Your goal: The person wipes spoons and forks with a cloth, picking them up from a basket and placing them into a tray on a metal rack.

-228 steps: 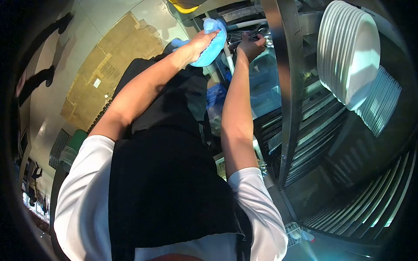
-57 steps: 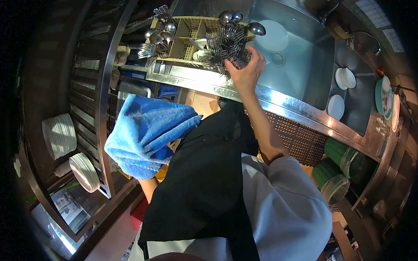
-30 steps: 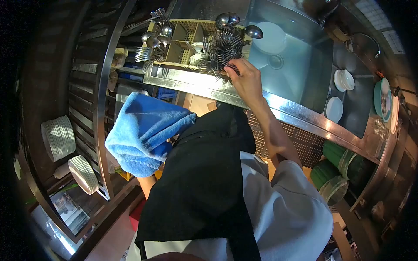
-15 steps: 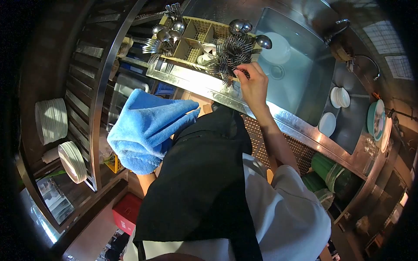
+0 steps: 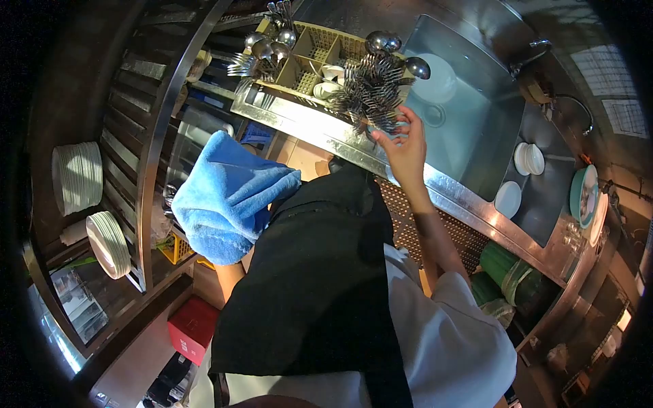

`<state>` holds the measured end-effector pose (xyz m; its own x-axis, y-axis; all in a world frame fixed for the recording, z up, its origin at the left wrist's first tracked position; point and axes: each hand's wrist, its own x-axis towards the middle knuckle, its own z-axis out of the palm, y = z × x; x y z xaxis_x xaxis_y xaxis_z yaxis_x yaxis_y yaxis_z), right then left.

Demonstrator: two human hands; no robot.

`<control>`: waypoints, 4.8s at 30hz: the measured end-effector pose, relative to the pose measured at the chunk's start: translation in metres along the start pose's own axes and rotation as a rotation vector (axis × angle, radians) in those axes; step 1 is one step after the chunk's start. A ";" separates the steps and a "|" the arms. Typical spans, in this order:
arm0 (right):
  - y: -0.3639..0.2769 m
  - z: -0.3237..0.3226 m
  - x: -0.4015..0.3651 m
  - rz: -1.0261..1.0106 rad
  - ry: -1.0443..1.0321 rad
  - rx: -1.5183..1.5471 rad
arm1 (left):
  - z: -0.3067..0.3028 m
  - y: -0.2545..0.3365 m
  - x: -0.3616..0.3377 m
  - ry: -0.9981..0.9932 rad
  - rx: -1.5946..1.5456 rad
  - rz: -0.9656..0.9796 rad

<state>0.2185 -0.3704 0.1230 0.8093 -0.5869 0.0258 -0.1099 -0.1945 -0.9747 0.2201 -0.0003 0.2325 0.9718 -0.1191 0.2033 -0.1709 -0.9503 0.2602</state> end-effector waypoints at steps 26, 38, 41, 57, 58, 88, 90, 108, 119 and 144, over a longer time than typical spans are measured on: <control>-0.198 0.086 0.158 -0.478 -0.616 -0.339 | -0.016 -0.056 -0.032 0.435 -2.232 -0.696; -0.176 0.110 -0.032 -0.322 -0.812 0.263 | 0.026 0.049 0.077 -0.475 -1.550 -0.319; -0.117 0.052 -0.006 -0.200 -0.290 0.102 | -0.012 0.033 0.007 -0.489 -1.557 -0.353; -0.085 0.048 0.110 -0.324 -0.248 -0.502 | 0.001 0.048 0.034 -0.189 -1.661 -0.478; -0.096 0.044 0.110 -0.176 -0.186 -0.327 | 0.007 0.051 0.044 -0.147 -1.673 -0.487; -0.020 -0.046 0.036 0.076 -0.297 -0.310 | 0.019 0.077 0.039 -0.081 -1.858 -0.857; -0.012 -0.014 0.014 -0.009 -0.170 -0.252 | 0.022 0.085 0.043 -0.109 -1.854 -0.830; -0.011 0.012 0.021 -0.030 0.019 -0.085 | 0.019 0.084 0.036 -0.306 -1.973 -0.672; 0.038 0.040 0.011 0.022 0.012 0.118 | 0.018 0.079 0.038 -0.345 -2.044 -0.625; -0.039 0.020 0.004 0.089 0.024 0.407 | 0.032 0.059 0.034 -0.230 -1.925 -0.775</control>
<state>0.2377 -0.3497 0.1563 0.7924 -0.6068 -0.0624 0.0621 0.1821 -0.9813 0.2485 -0.0701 0.2243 0.8817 -0.1047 -0.4600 0.4225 0.6091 0.6711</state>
